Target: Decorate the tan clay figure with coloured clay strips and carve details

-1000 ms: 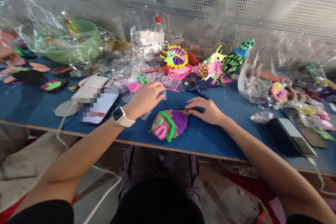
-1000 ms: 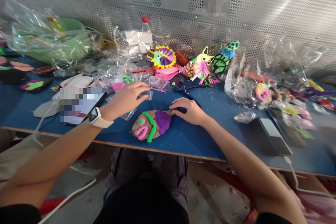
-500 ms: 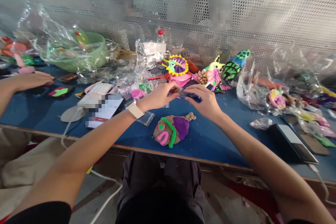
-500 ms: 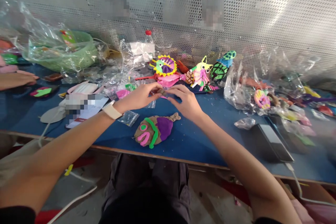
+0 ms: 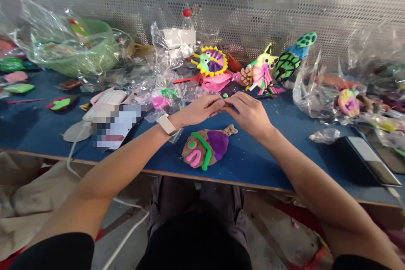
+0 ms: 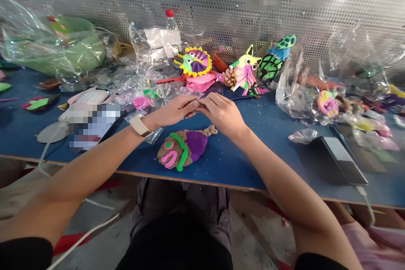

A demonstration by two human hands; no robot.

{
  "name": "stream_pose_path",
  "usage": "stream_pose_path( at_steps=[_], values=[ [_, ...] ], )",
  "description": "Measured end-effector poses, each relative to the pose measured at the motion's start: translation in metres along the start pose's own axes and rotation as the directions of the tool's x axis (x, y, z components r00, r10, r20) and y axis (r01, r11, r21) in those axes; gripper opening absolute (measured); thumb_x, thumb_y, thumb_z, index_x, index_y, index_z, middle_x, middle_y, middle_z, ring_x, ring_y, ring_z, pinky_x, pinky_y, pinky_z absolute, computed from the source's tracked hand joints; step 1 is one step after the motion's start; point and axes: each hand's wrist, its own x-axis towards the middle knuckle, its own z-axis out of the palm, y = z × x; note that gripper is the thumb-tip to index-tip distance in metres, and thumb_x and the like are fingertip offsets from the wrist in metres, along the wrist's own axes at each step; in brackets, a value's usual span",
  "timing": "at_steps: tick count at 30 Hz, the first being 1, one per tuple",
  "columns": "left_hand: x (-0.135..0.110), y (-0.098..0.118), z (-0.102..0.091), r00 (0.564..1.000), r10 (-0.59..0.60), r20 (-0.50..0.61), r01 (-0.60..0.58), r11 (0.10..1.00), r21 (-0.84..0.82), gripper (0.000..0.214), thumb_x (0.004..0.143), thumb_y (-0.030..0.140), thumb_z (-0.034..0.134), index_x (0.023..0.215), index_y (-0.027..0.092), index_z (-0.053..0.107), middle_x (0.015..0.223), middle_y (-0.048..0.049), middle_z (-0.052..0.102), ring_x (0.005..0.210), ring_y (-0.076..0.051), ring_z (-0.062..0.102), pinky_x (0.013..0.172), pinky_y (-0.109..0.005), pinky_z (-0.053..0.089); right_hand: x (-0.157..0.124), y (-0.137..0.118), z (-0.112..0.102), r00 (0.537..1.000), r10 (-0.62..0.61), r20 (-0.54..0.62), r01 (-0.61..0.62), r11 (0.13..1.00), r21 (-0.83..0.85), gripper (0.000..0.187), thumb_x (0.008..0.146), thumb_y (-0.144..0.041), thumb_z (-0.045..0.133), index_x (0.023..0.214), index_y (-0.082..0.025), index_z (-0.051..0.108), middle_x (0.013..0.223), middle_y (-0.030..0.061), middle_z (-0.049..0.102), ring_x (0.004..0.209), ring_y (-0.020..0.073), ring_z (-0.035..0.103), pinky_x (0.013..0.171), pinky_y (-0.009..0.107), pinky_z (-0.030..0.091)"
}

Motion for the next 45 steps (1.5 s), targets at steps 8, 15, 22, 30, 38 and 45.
stream_pose_path(
  at_steps=[8, 15, 22, 30, 38, 45],
  values=[
    [-0.01, -0.022, -0.045, 0.966, -0.145, -0.216, 0.173, 0.978, 0.119, 0.044, 0.115, 0.041, 0.042, 0.074, 0.024, 0.042, 0.069, 0.0013, 0.05, 0.06, -0.013, 0.047, 0.064, -0.03, 0.042, 0.0, 0.033, -0.024, 0.875, 0.328, -0.357, -0.236, 0.931, 0.277, 0.029, 0.112, -0.051, 0.067, 0.103, -0.027, 0.08, 0.092, 0.0069, 0.078, 0.077, 0.023, 0.074, 0.077, 0.042, 0.066],
    [-0.029, -0.044, -0.08, 0.94, -0.222, -0.258, 0.34, 0.633, 0.696, 0.027, 0.101, 0.023, 0.055, 0.093, 0.02, 0.081, 0.108, -0.0128, 0.079, 0.1, -0.031, 0.07, 0.098, -0.049, 0.055, 0.001, 0.071, -0.042, 0.825, 0.47, -0.316, -0.291, 0.83, 0.476, 0.034, 0.101, -0.061, 0.075, 0.109, -0.028, 0.081, 0.088, 0.0039, 0.077, 0.069, 0.0204, 0.073, 0.061, 0.037, 0.061],
    [-0.023, -0.031, -0.04, 0.964, -0.113, -0.24, 0.248, 0.703, 0.666, 0.039, 0.102, 0.013, 0.052, 0.119, 0.018, 0.087, 0.152, -0.015, 0.072, 0.148, -0.036, 0.06, 0.131, -0.058, 0.045, -0.002, 0.029, -0.021, 0.938, 0.319, 0.139, -0.346, 0.898, 0.271, 0.027, 0.096, -0.049, 0.081, 0.089, -0.024, 0.074, 0.089, 0.0069, 0.079, 0.077, 0.0223, 0.069, 0.076, 0.04, 0.059],
    [-0.012, -0.003, 0.012, 0.971, -0.211, 0.112, 0.141, 0.885, 0.444, 0.03, 0.108, 0.039, 0.067, 0.117, 0.018, 0.086, 0.122, -0.0122, 0.086, 0.112, -0.03, 0.079, 0.102, -0.043, 0.058, -0.005, 0.031, -0.03, 0.911, 0.156, 0.382, -0.275, 0.92, 0.281, 0.019, 0.105, -0.034, 0.07, 0.119, -0.022, 0.074, 0.093, 0.0067, 0.083, 0.081, 0.0228, 0.073, 0.077, 0.035, 0.055],
    [-0.014, 0.006, 0.025, 0.956, -0.247, 0.159, 0.13, 0.842, 0.524, 0.033, 0.103, 0.051, 0.078, 0.11, 0.02, 0.086, 0.115, -0.0121, 0.081, 0.103, -0.028, 0.076, 0.089, -0.038, 0.051, -0.005, 0.027, -0.038, 0.866, -0.009, 0.5, -0.222, 0.89, 0.399, 0.013, 0.097, -0.034, 0.081, 0.1, -0.025, 0.09, 0.092, 0.0035, 0.088, 0.078, 0.0195, 0.077, 0.069, 0.031, 0.052],
    [-0.01, 0.002, 0.028, 0.93, -0.309, 0.201, 0.211, 0.893, 0.397, 0.038, 0.093, 0.052, 0.086, 0.108, 0.018, 0.079, 0.108, -0.0097, 0.081, 0.091, -0.024, 0.074, 0.081, -0.034, 0.05, -0.005, 0.024, -0.032, 0.874, 0.02, 0.486, -0.221, 0.907, 0.36, 0.007, 0.094, -0.028, 0.084, 0.1, -0.024, 0.085, 0.083, 0.0003, 0.085, 0.071, 0.0172, 0.071, 0.069, 0.03, 0.05]
  ],
)
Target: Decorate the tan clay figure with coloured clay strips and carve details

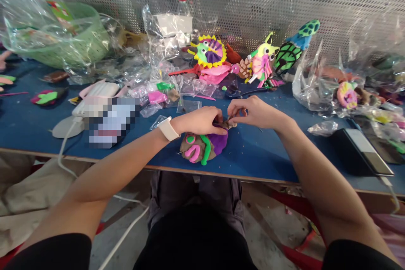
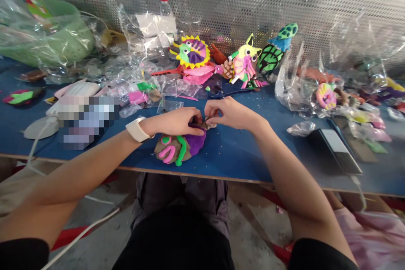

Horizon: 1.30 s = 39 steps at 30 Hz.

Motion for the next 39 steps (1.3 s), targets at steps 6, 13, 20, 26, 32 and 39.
stream_pose_path(
  at_steps=[6, 13, 20, 26, 32, 39],
  values=[
    [0.007, -0.01, -0.008, 0.995, 0.046, 0.088, -0.016, 0.949, -0.314, 0.037, 0.093, 0.052, 0.082, 0.107, 0.018, 0.08, 0.096, -0.0072, 0.085, 0.079, -0.021, 0.074, 0.07, -0.032, 0.05, -0.002, -0.002, -0.001, 0.98, -0.172, -0.101, 0.167, 0.984, -0.054, 0.01, 0.099, -0.036, 0.086, 0.101, -0.027, 0.089, 0.097, 0.0055, 0.086, 0.089, 0.023, 0.076, 0.081, 0.036, 0.057],
    [0.005, -0.014, -0.016, 0.987, 0.106, 0.124, -0.053, 0.928, -0.37, 0.034, 0.092, 0.051, 0.083, 0.091, 0.018, 0.079, 0.08, -0.0029, 0.075, 0.068, -0.017, 0.062, 0.068, -0.032, 0.043, -0.001, 0.006, 0.003, 0.949, -0.286, -0.133, 0.265, 0.952, -0.156, 0.016, 0.098, -0.039, 0.091, 0.112, -0.033, 0.093, 0.119, 0.0091, 0.085, 0.108, 0.0299, 0.078, 0.097, 0.047, 0.064],
    [-0.001, -0.016, -0.018, 0.998, -0.012, 0.069, 0.044, 0.876, -0.481, 0.053, 0.092, 0.071, 0.082, 0.095, 0.018, 0.083, 0.078, -0.0025, 0.067, 0.069, -0.016, 0.053, 0.064, -0.032, 0.036, -0.001, 0.0, 0.01, 0.944, -0.279, -0.176, 0.259, 0.958, -0.124, 0.019, 0.11, -0.041, 0.076, 0.118, -0.035, 0.093, 0.134, 0.0093, 0.084, 0.124, 0.0322, 0.077, 0.111, 0.057, 0.063],
    [-0.007, -0.01, -0.025, 0.972, 0.006, -0.234, -0.124, 0.861, -0.493, 0.06, 0.093, 0.077, 0.082, 0.084, 0.018, 0.077, 0.077, -0.0016, 0.062, 0.07, -0.015, 0.049, 0.068, -0.032, 0.038, 0.008, -0.004, 0.029, 0.944, 0.102, -0.315, 0.013, 0.939, 0.342, 0.06, 0.099, -0.07, 0.083, 0.142, -0.029, 0.078, 0.126, 0.011, 0.083, 0.113, 0.028, 0.08, 0.088, 0.041, 0.07],
    [-0.009, 0.001, -0.027, 0.904, 0.093, -0.418, -0.278, 0.87, -0.408, 0.058, 0.098, 0.074, 0.081, 0.077, 0.02, 0.074, 0.07, 0.0002, 0.059, 0.066, -0.014, 0.048, 0.064, -0.032, 0.039, 0.019, -0.013, 0.06, 0.793, 0.352, -0.497, 0.008, 0.811, 0.586, 0.066, 0.091, -0.076, 0.088, 0.132, -0.026, 0.074, 0.11, 0.0078, 0.083, 0.1, 0.0239, 0.08, 0.086, 0.04, 0.071],
    [-0.01, 0.001, -0.021, 0.839, 0.073, -0.54, -0.345, 0.838, -0.423, 0.044, 0.1, 0.062, 0.085, 0.099, 0.017, 0.085, 0.1, -0.0095, 0.083, 0.091, -0.021, 0.075, 0.078, -0.031, 0.059, 0.017, -0.024, 0.063, 0.695, 0.209, -0.688, 0.087, 0.925, 0.37, 0.058, 0.098, -0.066, 0.086, 0.14, -0.03, 0.068, 0.116, 0.0072, 0.082, 0.109, 0.0254, 0.081, 0.097, 0.043, 0.07]
  ],
)
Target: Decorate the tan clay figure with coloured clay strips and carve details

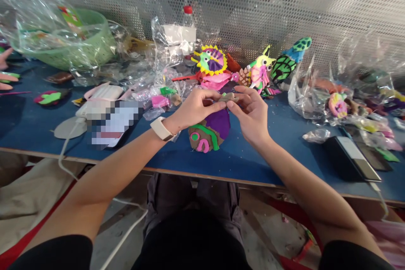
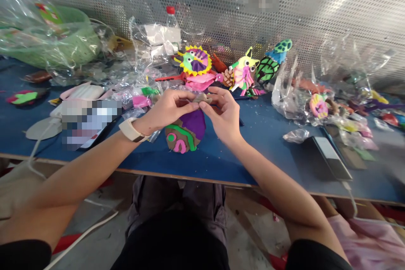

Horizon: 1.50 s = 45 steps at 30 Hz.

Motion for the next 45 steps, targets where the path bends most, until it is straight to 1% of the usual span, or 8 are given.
stream_pose_path(
  at_steps=[4, 11, 17, 22, 25, 29, 38, 45],
  values=[
    [-0.002, 0.001, 0.002, 0.999, 0.045, -0.031, -0.046, 0.998, -0.038, 0.045, 0.1, 0.06, 0.086, 0.114, 0.017, 0.086, 0.12, -0.0137, 0.086, 0.107, -0.024, 0.08, 0.086, -0.031, 0.064, -0.002, -0.004, 0.001, 0.999, -0.032, -0.006, 0.032, 0.999, 0.032, 0.057, 0.098, -0.063, 0.086, 0.142, -0.032, 0.067, 0.117, 0.0073, 0.082, 0.114, 0.027, 0.082, 0.101, 0.044, 0.07],
    [-0.003, 0.004, 0.003, 0.994, 0.074, -0.086, -0.072, 0.997, 0.032, 0.042, 0.104, 0.059, 0.081, 0.107, 0.018, 0.088, 0.1, -0.0101, 0.086, 0.085, -0.019, 0.077, 0.073, -0.029, 0.058, -0.001, -0.008, 0.005, 0.994, 0.005, -0.109, 0.0, 0.999, 0.04, 0.059, 0.088, -0.068, 0.094, 0.127, -0.032, 0.069, 0.107, 0.0055, 0.082, 0.105, 0.0271, 0.083, 0.099, 0.046, 0.071],
    [-0.002, 0.011, 0.007, 0.989, 0.1, -0.111, -0.092, 0.993, 0.073, 0.047, 0.105, 0.062, 0.078, 0.091, 0.018, 0.084, 0.087, -0.0078, 0.083, 0.078, -0.019, 0.074, 0.07, -0.03, 0.055, 0.0, -0.011, 0.006, 0.99, -0.001, -0.14, 0.006, 0.999, 0.034, 0.05, 0.091, -0.067, 0.092, 0.119, -0.032, 0.07, 0.1, 0.005, 0.078, 0.096, 0.0259, 0.08, 0.089, 0.045, 0.071],
    [-0.003, 0.007, 0.009, 0.986, 0.078, -0.147, -0.081, 0.997, -0.016, 0.05, 0.105, 0.067, 0.078, 0.107, 0.018, 0.082, 0.1, -0.0101, 0.085, 0.088, -0.021, 0.079, 0.077, -0.031, 0.062, -0.001, -0.007, 0.008, 0.993, -0.013, -0.119, 0.016, 1.0, 0.019, 0.056, 0.095, -0.074, 0.084, 0.131, -0.032, 0.07, 0.116, 0.008, 0.081, 0.112, 0.0283, 0.081, 0.1, 0.048, 0.07],
    [-0.004, 0.005, 0.01, 0.985, 0.062, -0.162, -0.073, 0.995, -0.064, 0.054, 0.102, 0.069, 0.08, 0.119, 0.018, 0.079, 0.107, -0.0106, 0.085, 0.094, -0.022, 0.081, 0.08, -0.031, 0.064, 0.0, -0.003, 0.009, 0.991, -0.019, -0.129, 0.018, 1.0, -0.011, 0.052, 0.098, -0.073, 0.08, 0.127, -0.031, 0.069, 0.11, 0.0068, 0.082, 0.105, 0.0257, 0.082, 0.096, 0.043, 0.07],
    [-0.005, 0.009, 0.011, 0.99, 0.055, -0.13, -0.069, 0.992, -0.109, 0.053, 0.103, 0.069, 0.08, 0.112, 0.017, 0.077, 0.114, -0.0121, 0.084, 0.102, -0.023, 0.082, 0.087, -0.033, 0.066, -0.001, -0.004, 0.011, 0.988, -0.016, -0.155, 0.018, 1.0, 0.011, 0.046, 0.099, -0.072, 0.08, 0.111, -0.029, 0.066, 0.097, 0.004, 0.08, 0.089, 0.0219, 0.079, 0.085, 0.039, 0.068],
    [-0.006, 0.02, 0.014, 0.929, 0.151, -0.337, -0.18, 0.982, -0.055, 0.048, 0.106, 0.068, 0.076, 0.119, 0.022, 0.072, 0.12, -0.0101, 0.082, 0.105, -0.02, 0.08, 0.09, -0.033, 0.065, 0.011, -0.032, 0.014, 0.998, -0.063, -0.004, 0.063, 0.998, -0.03, 0.042, 0.098, -0.068, 0.083, 0.106, -0.027, 0.075, 0.101, 0.0048, 0.082, 0.091, 0.0225, 0.079, 0.081, 0.04, 0.067],
    [-0.003, 0.02, 0.002, 0.942, 0.16, -0.296, -0.191, 0.979, -0.078, 0.054, 0.099, 0.074, 0.082, 0.096, 0.02, 0.076, 0.101, -0.0071, 0.081, 0.1, -0.021, 0.077, 0.088, -0.034, 0.064, 0.014, -0.03, 0.018, 0.989, -0.143, -0.039, 0.14, 0.988, -0.066, 0.04, 0.098, -0.066, 0.084, 0.106, -0.028, 0.075, 0.098, 0.0051, 0.083, 0.092, 0.0229, 0.08, 0.087, 0.041, 0.07]
  ],
)
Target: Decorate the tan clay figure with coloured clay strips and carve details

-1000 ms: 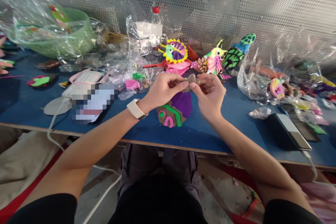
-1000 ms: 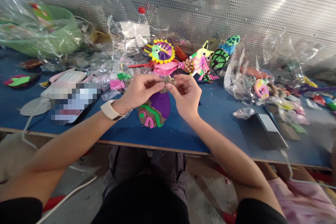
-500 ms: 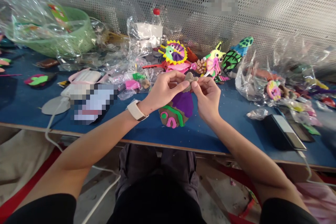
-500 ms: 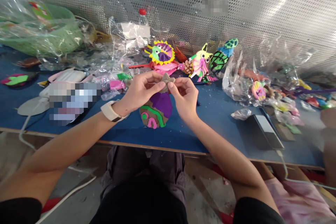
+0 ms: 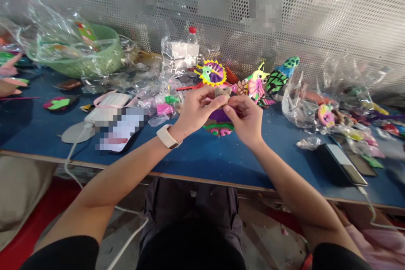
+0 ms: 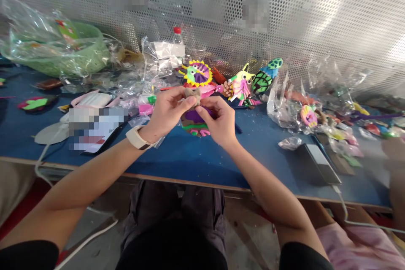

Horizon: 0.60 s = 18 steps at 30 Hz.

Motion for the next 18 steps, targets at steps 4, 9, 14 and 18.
stream_pose_path(
  at_steps=[4, 9, 14, 18],
  values=[
    [-0.001, -0.001, 0.005, 0.999, -0.022, -0.029, 0.021, 0.999, -0.032, 0.057, 0.096, 0.077, 0.082, 0.097, 0.02, 0.08, 0.098, -0.0063, 0.081, 0.093, -0.019, 0.076, 0.085, -0.033, 0.063, -0.007, -0.001, 0.003, 0.999, -0.019, -0.037, 0.019, 1.0, 0.003, 0.035, 0.099, -0.062, 0.084, 0.11, -0.029, 0.075, 0.099, 0.005, 0.083, 0.093, 0.0235, 0.082, 0.089, 0.042, 0.072],
    [-0.003, -0.003, 0.01, 0.998, -0.022, -0.053, 0.02, 0.999, -0.037, 0.054, 0.099, 0.074, 0.08, 0.106, 0.021, 0.084, 0.1, -0.0066, 0.083, 0.091, -0.019, 0.076, 0.083, -0.032, 0.062, -0.019, 0.0, 0.008, 0.992, -0.013, -0.126, 0.014, 1.0, 0.004, 0.036, 0.102, -0.059, 0.081, 0.128, -0.033, 0.08, 0.116, 0.0078, 0.086, 0.11, 0.0284, 0.084, 0.103, 0.05, 0.071],
    [-0.004, -0.011, 0.007, 1.0, -0.019, -0.011, 0.018, 0.994, -0.111, 0.054, 0.101, 0.076, 0.078, 0.111, 0.025, 0.089, 0.093, -0.0048, 0.082, 0.086, -0.018, 0.073, 0.078, -0.032, 0.059, -0.025, 0.013, 0.008, 0.981, -0.076, -0.18, 0.063, 0.995, -0.078, 0.035, 0.108, -0.05, 0.076, 0.14, -0.036, 0.083, 0.135, 0.0097, 0.084, 0.121, 0.0307, 0.081, 0.11, 0.055, 0.068],
    [-0.002, -0.021, 0.008, 0.997, -0.078, -0.013, 0.072, 0.964, -0.255, 0.054, 0.091, 0.077, 0.088, 0.103, 0.024, 0.091, 0.076, -0.0024, 0.075, 0.071, -0.015, 0.066, 0.064, -0.029, 0.053, -0.024, 0.021, 0.008, 0.954, -0.19, -0.233, 0.148, 0.971, -0.186, 0.04, 0.111, -0.046, 0.071, 0.147, -0.033, 0.082, 0.127, 0.0089, 0.087, 0.103, 0.0244, 0.082, 0.098, 0.046, 0.071]
  ],
)
